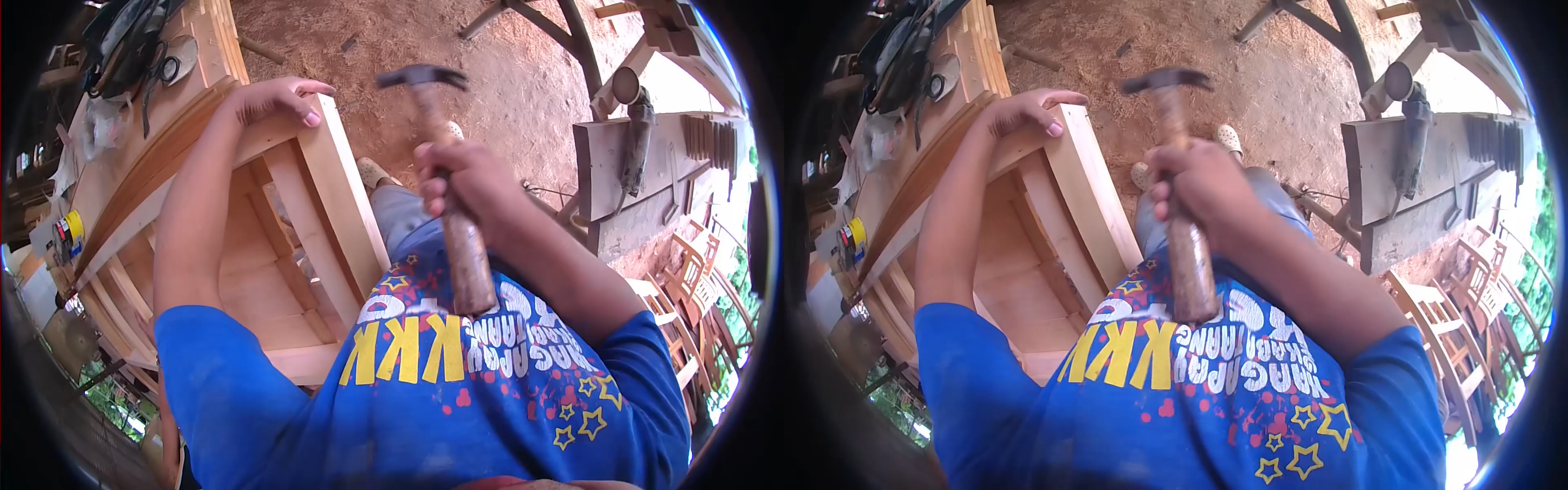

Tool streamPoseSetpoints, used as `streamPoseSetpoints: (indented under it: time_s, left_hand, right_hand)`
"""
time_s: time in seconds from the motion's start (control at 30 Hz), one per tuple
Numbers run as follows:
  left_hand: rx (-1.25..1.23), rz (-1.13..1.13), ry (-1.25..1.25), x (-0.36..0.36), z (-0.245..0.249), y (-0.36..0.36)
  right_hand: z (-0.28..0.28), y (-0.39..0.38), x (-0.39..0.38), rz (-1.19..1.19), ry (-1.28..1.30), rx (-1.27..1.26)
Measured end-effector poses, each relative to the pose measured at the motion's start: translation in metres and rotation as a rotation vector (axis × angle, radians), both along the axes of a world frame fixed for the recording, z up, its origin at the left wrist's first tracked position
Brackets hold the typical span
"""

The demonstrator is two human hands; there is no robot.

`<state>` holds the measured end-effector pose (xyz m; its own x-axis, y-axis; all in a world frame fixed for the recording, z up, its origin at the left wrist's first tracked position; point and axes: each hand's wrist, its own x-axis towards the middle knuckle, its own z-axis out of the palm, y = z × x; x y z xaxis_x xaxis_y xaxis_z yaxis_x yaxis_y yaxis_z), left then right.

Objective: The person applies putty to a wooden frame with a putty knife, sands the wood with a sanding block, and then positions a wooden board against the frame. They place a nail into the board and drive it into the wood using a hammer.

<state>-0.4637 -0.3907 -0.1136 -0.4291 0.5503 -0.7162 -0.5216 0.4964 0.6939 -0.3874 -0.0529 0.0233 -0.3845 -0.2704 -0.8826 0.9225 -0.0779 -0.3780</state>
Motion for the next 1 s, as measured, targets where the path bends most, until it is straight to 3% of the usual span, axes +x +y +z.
streamPoseSetpoints:
  time_s: [0.1, 0.17, 0.2, 0.27, 0.3, 0.37, 0.43, 0.57, 0.63, 0.67, 0.73, 0.83, 0.97, 1.0]
  left_hand:
    - [-0.002, 0.04, 0.044, 0.001, 0.003, 0.001]
    - [0.0, 0.076, 0.071, 0.005, 0.002, 0.002]
    - [0.007, 0.062, 0.053, 0.009, -0.001, 0.001]
    - [0.013, 0.033, 0.047, 0.002, -0.004, -0.001]
    - [0.015, 0.047, 0.037, 0.001, -0.002, -0.001]
    - [0.015, 0.06, -0.005, 0.004, 0.005, 0.0]
    - [0.026, 0.078, 0.001, 0.006, 0.002, -0.001]
    - [-0.021, 0.05, 0.084, 0.004, 0.003, -0.001]
    - [0.018, 0.057, 0.024, 0.008, 0.007, 0.002]
    - [0.033, 0.059, 0.005, 0.004, 0.009, 0.002]
    - [0.06, 0.08, -0.031, 0.002, 0.0, -0.002]
    - [-0.017, 0.037, 0.053, -0.001, 0.0, -0.007]
    - [-0.047, 0.032, 0.124, 0.003, 0.005, -0.003]
    - [-0.042, 0.035, 0.104, 0.004, 0.008, -0.002]
  right_hand:
    - [-0.017, 0.049, -0.024, -0.279, 0.164, 0.191]
    - [-0.031, 0.084, -0.043, -0.558, 0.129, 0.117]
    - [-0.008, 0.052, -0.035, -0.564, 0.128, 0.27]
    - [-0.014, 0.009, 0.0, -0.255, 0.044, 0.27]
    - [-0.017, -0.008, 0.014, 0.197, 0.141, 0.146]
    - [-0.002, -0.029, 0.017, 0.117, 0.021, 0.06]
    - [-0.002, -0.003, -0.004, 0.033, 0.062, 0.125]
    - [-0.028, 0.087, -0.048, -0.534, 0.106, 0.053]
    - [-0.013, 0.036, -0.023, -0.506, 0.188, 0.346]
    - [-0.014, 0.009, 0.0, -0.246, 0.137, 0.365]
    - [-0.002, -0.033, 0.019, 0.134, -0.212, -0.084]
    - [-0.001, -0.012, 0.009, 0.045, 0.029, 0.171]
    - [-0.021, 0.076, -0.046, -0.541, 0.159, 0.064]
    - [-0.02, 0.067, -0.045, -0.555, 0.197, 0.174]
